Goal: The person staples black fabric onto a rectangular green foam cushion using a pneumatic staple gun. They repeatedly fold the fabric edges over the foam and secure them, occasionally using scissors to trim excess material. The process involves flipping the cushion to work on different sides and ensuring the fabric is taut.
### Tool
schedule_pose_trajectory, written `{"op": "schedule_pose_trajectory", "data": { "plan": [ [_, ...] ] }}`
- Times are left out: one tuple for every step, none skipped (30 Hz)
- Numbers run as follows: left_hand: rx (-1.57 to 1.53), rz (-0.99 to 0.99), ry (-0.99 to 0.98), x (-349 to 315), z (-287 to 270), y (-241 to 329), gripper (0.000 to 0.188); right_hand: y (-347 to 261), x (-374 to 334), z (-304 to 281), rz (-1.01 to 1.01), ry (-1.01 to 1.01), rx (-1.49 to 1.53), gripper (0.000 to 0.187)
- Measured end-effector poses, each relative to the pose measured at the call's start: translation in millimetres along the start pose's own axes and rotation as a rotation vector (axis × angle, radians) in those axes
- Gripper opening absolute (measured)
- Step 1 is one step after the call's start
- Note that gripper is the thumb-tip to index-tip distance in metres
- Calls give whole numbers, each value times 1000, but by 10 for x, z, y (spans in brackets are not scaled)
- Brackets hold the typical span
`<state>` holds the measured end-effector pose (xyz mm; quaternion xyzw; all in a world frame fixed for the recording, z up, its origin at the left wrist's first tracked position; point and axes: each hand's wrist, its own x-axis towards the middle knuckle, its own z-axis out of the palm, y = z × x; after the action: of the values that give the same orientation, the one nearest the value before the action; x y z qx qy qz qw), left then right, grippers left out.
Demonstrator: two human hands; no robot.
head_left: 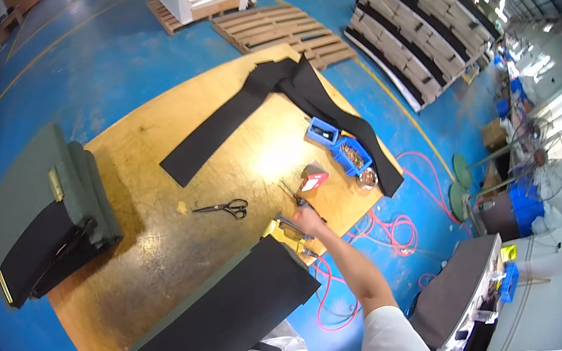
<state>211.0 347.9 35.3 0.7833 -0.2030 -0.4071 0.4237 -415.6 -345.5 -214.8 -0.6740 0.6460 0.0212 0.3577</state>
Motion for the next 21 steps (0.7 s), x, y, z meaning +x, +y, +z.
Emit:
{"op": "schedule_pose_trajectory", "data": {
  "plan": [
    [37,1,39,101,154,184,76,436,93,404,53,-40,-5,22],
    [74,4,100,104,482,502,79,675,81,817,42,84,24,24],
    [120,-1,179,10,677,753,82,796,63,1138,6,159,-33,24],
    [-82,-64,212,-31,567,637,76,787,24,1478,-48,216,-83,25],
    [-287,-117,251,-30,442,483,76,733,39,1713,-103,284,-131,25],
    [-176,-158,157,-55,295,492,77,644,78,1777,-86,247,-223,30],
    [-62,-204,56,-34,161,480,78,633,118,1785,-80,129,-279,32],
    [-44,-226,145,102,214,447,83,699,249,1770,-84,34,-336,34],
    [-37,-240,279,130,241,409,89,594,263,1714,31,-101,-255,36],
    [7,-231,263,219,252,462,86,695,281,1641,-64,91,-11,36],
    [27,-222,290,192,171,402,83,701,348,1558,-197,-129,-70,41],
    [44,-226,335,34,53,260,80,606,345,1536,-332,-151,-91,54],
    [57,-240,230,518,337,469,78,1298,647,1519,-222,-115,525,47],
    [91,-320,324,-84,262,442,79,377,71,1254,-51,-167,612,36],
    [89,-303,292,-4,245,431,80,573,194,1252,-142,-100,746,31],
    [-15,-271,266,78,288,459,80,466,213,993,-44,-92,843,33],
    [-117,-246,242,80,291,517,81,329,72,689,58,-93,936,34],
    [-221,-226,226,17,266,504,81,-47,-130,302,18,-106,849,34],
    [-212,-184,183,24,202,388,82,-335,-268,-24,-20,-104,761,34],
    [-202,-138,124,112,95,209,83,-230,-241,-185,-215,67,614,48],
    [-192,-108,88,98,-5,24,85,-338,-306,-396,-400,293,218,45]
  ]
}}
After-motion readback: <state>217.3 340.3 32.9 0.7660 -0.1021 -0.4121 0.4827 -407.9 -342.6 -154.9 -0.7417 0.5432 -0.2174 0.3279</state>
